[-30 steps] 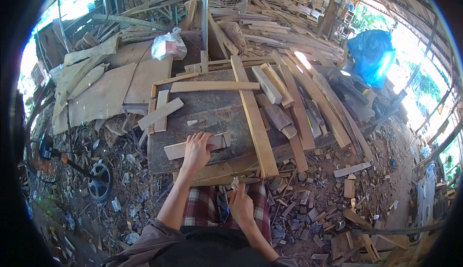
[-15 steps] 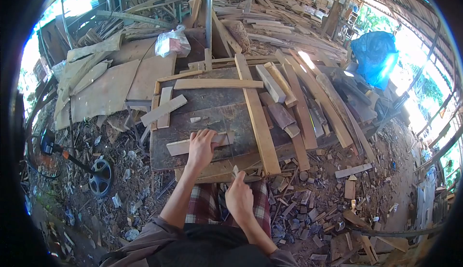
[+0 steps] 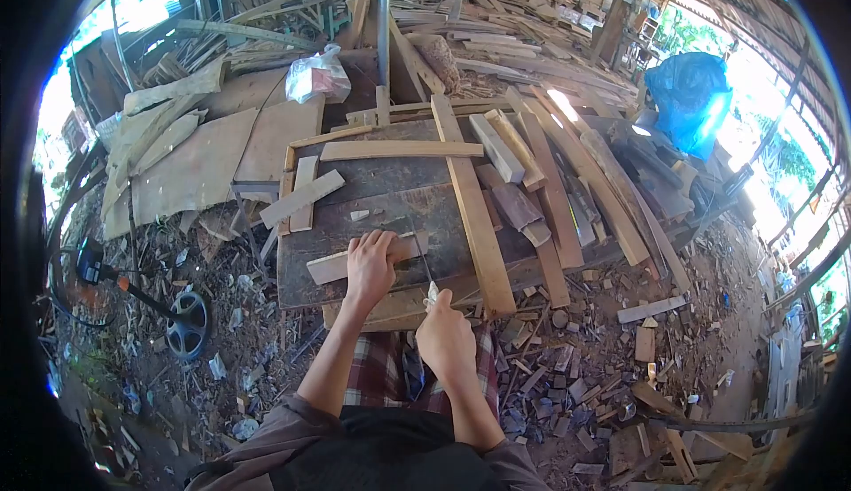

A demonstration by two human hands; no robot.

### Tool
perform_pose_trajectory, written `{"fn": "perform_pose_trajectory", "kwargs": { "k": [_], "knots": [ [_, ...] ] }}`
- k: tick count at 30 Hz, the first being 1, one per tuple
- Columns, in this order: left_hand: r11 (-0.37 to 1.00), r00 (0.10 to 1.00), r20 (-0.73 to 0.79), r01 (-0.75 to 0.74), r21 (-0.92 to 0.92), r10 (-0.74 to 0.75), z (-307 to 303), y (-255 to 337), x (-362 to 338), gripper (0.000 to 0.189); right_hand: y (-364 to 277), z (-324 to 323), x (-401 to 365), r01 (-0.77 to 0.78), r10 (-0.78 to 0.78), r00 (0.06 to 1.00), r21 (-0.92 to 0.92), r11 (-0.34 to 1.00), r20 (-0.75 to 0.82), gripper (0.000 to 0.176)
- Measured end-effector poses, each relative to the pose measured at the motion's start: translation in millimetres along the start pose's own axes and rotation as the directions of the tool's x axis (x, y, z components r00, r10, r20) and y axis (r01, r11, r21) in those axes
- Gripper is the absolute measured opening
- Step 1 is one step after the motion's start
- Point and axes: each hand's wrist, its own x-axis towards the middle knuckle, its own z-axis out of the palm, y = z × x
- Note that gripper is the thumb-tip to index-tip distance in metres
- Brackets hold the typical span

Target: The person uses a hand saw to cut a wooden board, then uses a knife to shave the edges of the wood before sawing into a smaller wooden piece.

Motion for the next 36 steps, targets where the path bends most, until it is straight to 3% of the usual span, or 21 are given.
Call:
{"fn": "perform_pose_trajectory", "kwargs": {
  "k": [8,12,17,23,29,36],
  "knots": [
    [0.998,0.997,-0.063,-0.046,0.045,0.049,13.2,-14.8,2.1,0.030,41.1,59.9,5.2,0.090,-0.083,0.990,0.059,0.994,-0.112,0.027],
    [0.998,0.999,0.037,-0.027,0.057,0.024,11.7,-18.7,8.1,0.027,61.0,59.2,-16.3,0.121,-0.107,0.982,0.082,0.989,-0.153,0.023],
    [0.994,0.993,0.061,-0.105,0.033,0.103,5.3,-13.9,8.3,0.026,51.9,57.7,-5.0,0.115,-0.108,0.986,0.045,0.992,-0.128,0.026],
    [0.995,0.997,0.052,-0.068,0.076,0.065,4.8,-7.7,1.9,0.029,24.9,52.3,39.8,0.141,-0.135,0.982,0.043,0.989,-0.131,0.027],
    [0.998,0.999,0.042,-0.024,0.064,0.021,4.9,0.1,1.2,0.033,28.6,53.9,24.8,0.110,-0.107,0.986,0.022,0.994,-0.128,0.028],
    [0.987,0.993,0.079,-0.098,0.130,0.088,3.4,1.5,-1.3,0.026,32.0,60.8,13.1,0.092,-0.086,0.989,0.046,0.995,-0.118,0.034]
  ]
}}
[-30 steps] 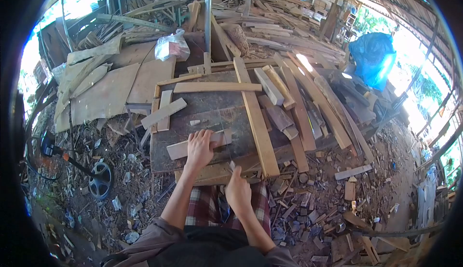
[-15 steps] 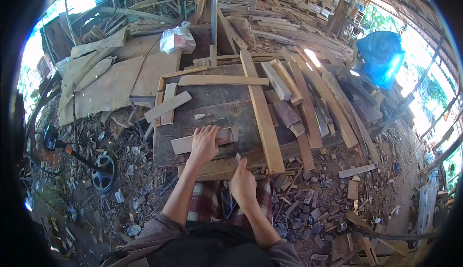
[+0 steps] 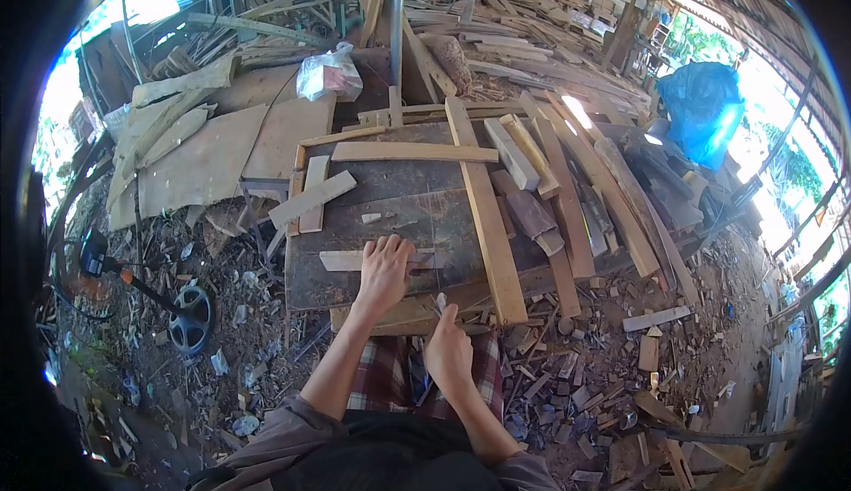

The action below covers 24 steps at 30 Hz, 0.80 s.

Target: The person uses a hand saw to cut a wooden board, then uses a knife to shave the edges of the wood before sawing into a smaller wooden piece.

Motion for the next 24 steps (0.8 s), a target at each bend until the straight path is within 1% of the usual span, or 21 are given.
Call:
{"fn": "perform_pose_trajectory", "kwargs": {
  "k": [2,4,7,8,12,15,18,20,21,24],
  "knots": [
    [0.999,1.000,0.007,0.004,0.052,-0.005,-0.2,0.5,1.8,0.023,-6.9,2.6,4.1,-0.011,0.011,1.000,0.015,1.000,-0.017,0.035],
    [0.999,1.000,-0.012,0.017,0.035,-0.017,3.0,-1.7,3.0,0.021,-12.6,3.2,9.2,-0.014,0.015,0.999,0.028,0.999,-0.039,0.034],
    [0.999,0.998,-0.050,0.042,0.001,-0.042,9.7,-4.5,7.7,0.019,-19.6,-4.8,16.4,-0.058,0.058,0.998,0.023,0.998,0.016,0.030],
    [0.999,0.997,-0.058,0.052,-0.013,-0.053,11.7,-4.5,7.3,0.019,-20.2,-5.5,20.8,-0.050,0.050,0.999,0.025,0.998,0.012,0.029],
    [0.988,0.991,-0.016,0.128,-0.087,-0.129,17.3,-10.9,14.3,0.018,-9.2,1.9,26.7,-0.038,0.038,0.999,0.035,0.999,-0.003,0.024],
    [0.976,0.979,0.005,0.206,-0.072,-0.206,20.8,-13.4,17.9,0.019,1.2,2.9,12.7,-0.037,0.037,0.999,0.051,0.998,-0.002,0.022],
    [0.976,0.979,0.039,0.201,-0.088,-0.198,18.9,-15.2,20.3,0.022,20.6,2.2,-18.7,-0.036,0.036,0.999,0.047,0.998,-0.002,0.023],
    [0.985,0.986,0.033,0.167,-0.039,-0.166,16.3,-14.5,20.9,0.023,30.1,-2.2,-32.1,-0.044,0.044,0.999,0.013,0.999,0.014,0.024],
    [0.988,0.987,0.043,0.155,-0.017,-0.154,16.1,-13.7,19.9,0.024,32.9,-1.8,-32.5,-0.025,0.026,1.000,0.010,1.000,-0.006,0.023],
    [0.993,0.993,0.000,0.114,-0.018,-0.114,24.1,-18.6,16.7,0.023,31.3,1.2,-26.5,-0.005,0.005,0.999,-0.001,1.000,-0.032,0.022]
  ]
}}
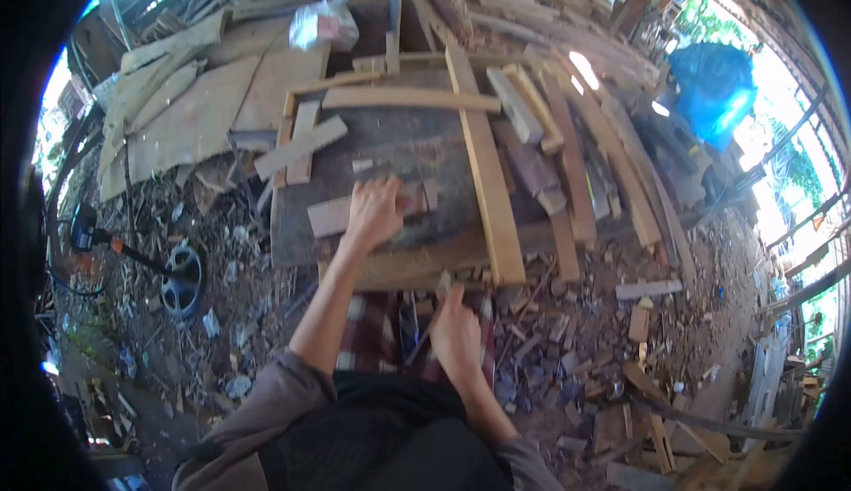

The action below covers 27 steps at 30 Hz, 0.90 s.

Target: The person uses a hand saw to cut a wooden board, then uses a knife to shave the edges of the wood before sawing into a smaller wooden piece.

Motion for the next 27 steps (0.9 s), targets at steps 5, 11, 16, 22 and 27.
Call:
{"fn": "perform_pose_trajectory", "kwargs": {
  "k": [5,11,16,22,27],
  "knots": [
    [0.999,0.992,0.121,0.040,-0.024,-0.037,-10.4,5.7,-0.1,0.026,-26.2,-4.3,47.5,0.017,-0.017,1.000,-0.011,1.000,0.014,0.020],
    [0.997,0.990,0.116,0.078,-0.028,-0.074,-13.5,9.5,1.2,0.026,-32.3,-0.9,60.1,-0.002,0.003,1.000,-0.040,0.999,0.022,0.020],
    [0.992,0.992,0.085,0.104,-0.074,-0.098,-7.6,6.6,2.6,0.024,-8.7,4.9,9.9,-0.014,0.015,1.000,-0.023,1.000,0.018,0.020],
    [0.998,0.995,0.075,0.062,0.009,-0.063,-9.7,5.5,2.4,0.020,-0.6,-6.4,-2.0,-0.053,0.053,0.998,0.000,0.999,0.026,0.025],
    [0.996,0.990,0.112,0.079,0.045,-0.084,-13.0,3.2,8.0,0.021,-7.8,-17.8,6.1,-0.061,0.063,0.998,-0.060,0.996,0.030,0.024]
  ]
}}
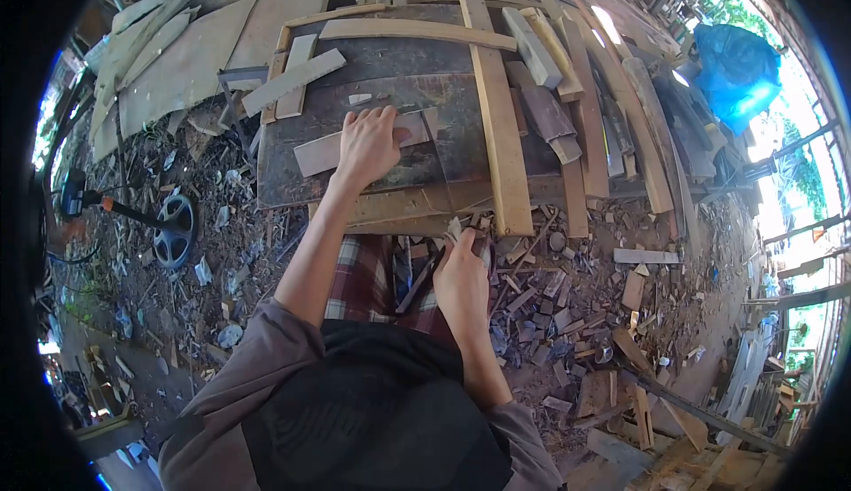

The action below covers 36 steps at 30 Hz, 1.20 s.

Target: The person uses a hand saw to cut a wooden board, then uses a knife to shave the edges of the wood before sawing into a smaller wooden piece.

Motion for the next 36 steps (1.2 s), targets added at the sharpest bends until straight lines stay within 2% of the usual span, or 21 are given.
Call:
{"fn": "perform_pose_trajectory", "kwargs": {
  "k": [5,14,24,27,30,36],
  "knots": [
    [0.997,0.997,0.030,-0.070,-0.033,0.071,1.1,1.8,-3.6,0.021,-2.0,-3.9,3.6,0.055,-0.055,0.998,0.006,0.998,0.036,0.024],
    [0.997,0.995,0.067,-0.073,-0.002,0.073,3.5,5.6,-1.8,0.021,-22.1,-17.3,37.8,0.049,-0.048,0.997,-0.021,0.999,0.052,0.021],
    [0.988,0.976,-0.172,-0.117,0.098,0.133,6.5,18.7,-18.6,0.019,-31.1,1.4,42.2,0.082,-0.082,0.997,0.016,0.997,-0.008,0.017],
    [0.992,0.975,-0.194,-0.095,0.085,0.110,9.1,22.5,-24.5,0.017,-39.0,-1.1,44.2,0.073,-0.072,0.997,0.048,0.996,-0.022,0.017],
    [0.994,0.955,-0.279,-0.090,0.058,0.102,13.1,23.9,-26.1,0.015,-45.5,-13.3,50.5,0.057,-0.056,0.998,0.059,0.997,-0.015,0.016],
    [0.991,0.956,-0.274,-0.081,0.104,0.107,16.2,29.1,-31.8,0.019,-47.7,-2.8,73.2,0.099,-0.090,0.992,0.106,0.989,-0.092,0.020]
  ]
}}
